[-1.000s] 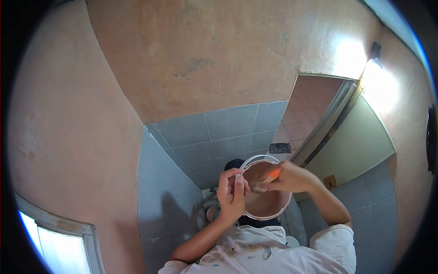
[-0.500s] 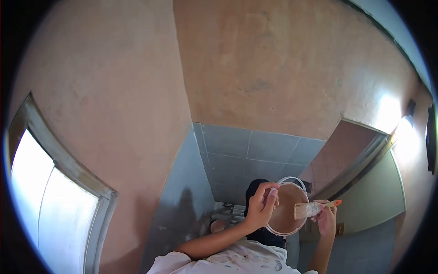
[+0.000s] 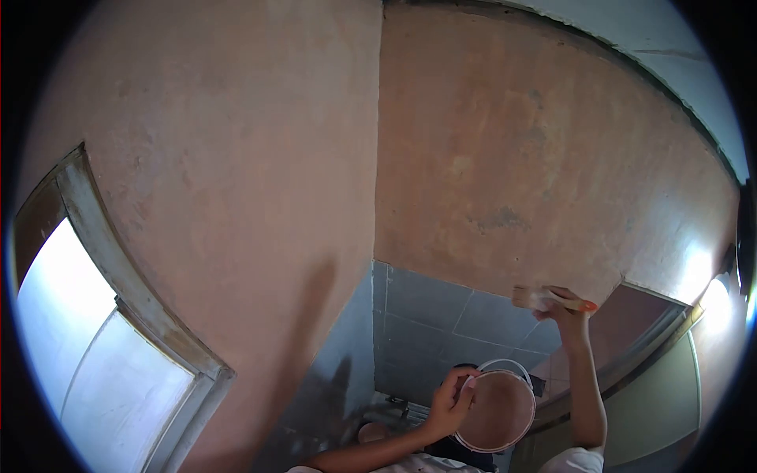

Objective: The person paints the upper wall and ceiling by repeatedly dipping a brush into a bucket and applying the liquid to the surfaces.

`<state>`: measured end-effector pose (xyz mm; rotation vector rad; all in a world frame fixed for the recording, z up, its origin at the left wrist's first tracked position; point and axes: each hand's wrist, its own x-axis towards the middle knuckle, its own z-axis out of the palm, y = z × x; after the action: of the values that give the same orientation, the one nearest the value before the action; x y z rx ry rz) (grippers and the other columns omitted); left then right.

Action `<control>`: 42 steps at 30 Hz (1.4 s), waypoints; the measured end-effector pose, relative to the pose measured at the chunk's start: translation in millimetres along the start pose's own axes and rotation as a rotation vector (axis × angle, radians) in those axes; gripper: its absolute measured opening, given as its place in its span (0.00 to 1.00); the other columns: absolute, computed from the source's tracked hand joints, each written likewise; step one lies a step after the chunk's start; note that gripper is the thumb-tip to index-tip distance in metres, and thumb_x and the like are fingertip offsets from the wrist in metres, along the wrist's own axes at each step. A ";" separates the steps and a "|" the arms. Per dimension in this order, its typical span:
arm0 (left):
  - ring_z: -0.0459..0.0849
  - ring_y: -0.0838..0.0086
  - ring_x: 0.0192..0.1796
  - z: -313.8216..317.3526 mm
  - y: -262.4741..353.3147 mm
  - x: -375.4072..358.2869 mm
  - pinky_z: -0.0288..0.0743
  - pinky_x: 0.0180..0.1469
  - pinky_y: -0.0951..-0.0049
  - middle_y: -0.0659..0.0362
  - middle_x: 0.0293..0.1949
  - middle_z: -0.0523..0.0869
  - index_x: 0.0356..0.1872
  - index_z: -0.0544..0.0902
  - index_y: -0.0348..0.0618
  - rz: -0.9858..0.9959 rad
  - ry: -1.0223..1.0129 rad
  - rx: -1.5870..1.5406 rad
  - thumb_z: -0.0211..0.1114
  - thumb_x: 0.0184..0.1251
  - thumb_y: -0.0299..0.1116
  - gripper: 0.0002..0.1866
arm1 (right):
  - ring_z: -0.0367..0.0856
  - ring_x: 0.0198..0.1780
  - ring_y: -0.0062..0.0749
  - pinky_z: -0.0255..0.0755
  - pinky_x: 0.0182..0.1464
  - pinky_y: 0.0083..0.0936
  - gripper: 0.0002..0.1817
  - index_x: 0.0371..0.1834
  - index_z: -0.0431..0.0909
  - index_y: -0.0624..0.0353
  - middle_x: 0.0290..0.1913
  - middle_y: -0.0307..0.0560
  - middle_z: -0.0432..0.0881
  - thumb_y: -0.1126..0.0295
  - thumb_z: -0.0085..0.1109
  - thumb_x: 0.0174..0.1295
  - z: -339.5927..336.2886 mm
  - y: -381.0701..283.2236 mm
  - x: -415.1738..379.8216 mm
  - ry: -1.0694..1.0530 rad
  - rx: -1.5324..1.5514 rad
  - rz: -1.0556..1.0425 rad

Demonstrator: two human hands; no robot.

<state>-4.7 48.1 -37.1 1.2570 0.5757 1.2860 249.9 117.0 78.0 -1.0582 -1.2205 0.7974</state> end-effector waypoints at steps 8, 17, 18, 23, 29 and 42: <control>0.74 0.84 0.29 -1.6 -0.5 6.1 0.69 0.32 0.80 0.63 0.27 0.76 0.56 0.72 0.40 0.011 -0.041 0.015 0.52 0.80 0.30 0.10 | 0.84 0.41 0.39 0.78 0.42 0.32 0.15 0.52 0.82 0.61 0.43 0.50 0.84 0.74 0.65 0.62 132.3 133.4 131.2 -0.488 -0.732 -0.467; 0.74 0.84 0.31 -10.1 -0.5 10.7 0.68 0.33 0.80 0.63 0.29 0.76 0.58 0.71 0.40 -0.016 -0.063 -0.069 0.51 0.80 0.29 0.11 | 0.82 0.51 0.52 0.78 0.52 0.40 0.17 0.53 0.81 0.63 0.49 0.56 0.83 0.73 0.63 0.60 156.9 61.3 216.0 -0.214 -0.987 -1.098; 0.74 0.84 0.30 -10.2 -1.2 11.3 0.68 0.33 0.80 0.62 0.29 0.76 0.58 0.71 0.40 -0.013 -0.062 -0.070 0.51 0.80 0.29 0.11 | 0.82 0.48 0.51 0.79 0.49 0.39 0.17 0.54 0.81 0.63 0.48 0.56 0.82 0.75 0.63 0.60 157.2 30.2 218.4 -0.135 -0.986 -1.139; 0.74 0.84 0.30 -7.6 1.7 13.5 0.68 0.33 0.80 0.62 0.29 0.76 0.58 0.72 0.39 0.033 -0.061 -0.082 0.52 0.79 0.28 0.11 | 0.81 0.40 0.46 0.80 0.40 0.35 0.20 0.55 0.80 0.63 0.44 0.53 0.81 0.79 0.62 0.57 161.6 -44.3 224.4 0.095 -1.009 -1.182; 0.74 0.83 0.31 -7.7 -2.7 6.9 0.68 0.34 0.80 0.62 0.30 0.76 0.56 0.71 0.39 -0.017 -0.046 -0.096 0.51 0.79 0.28 0.09 | 0.81 0.39 0.45 0.79 0.42 0.36 0.18 0.50 0.80 0.63 0.42 0.51 0.80 0.78 0.62 0.54 157.7 115.1 187.2 -0.397 -1.144 -1.057; 0.75 0.83 0.31 -3.0 -1.2 9.8 0.69 0.34 0.81 0.61 0.29 0.76 0.53 0.70 0.39 0.040 -0.019 -0.067 0.53 0.79 0.26 0.08 | 0.80 0.48 0.52 0.77 0.49 0.42 0.16 0.53 0.81 0.62 0.46 0.56 0.80 0.70 0.64 0.62 164.4 51.6 234.9 -0.237 -1.025 -1.100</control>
<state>-4.3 58.4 -36.2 1.2296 0.4927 1.3147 137.9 383.8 111.4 -0.8276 -2.1789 -0.6610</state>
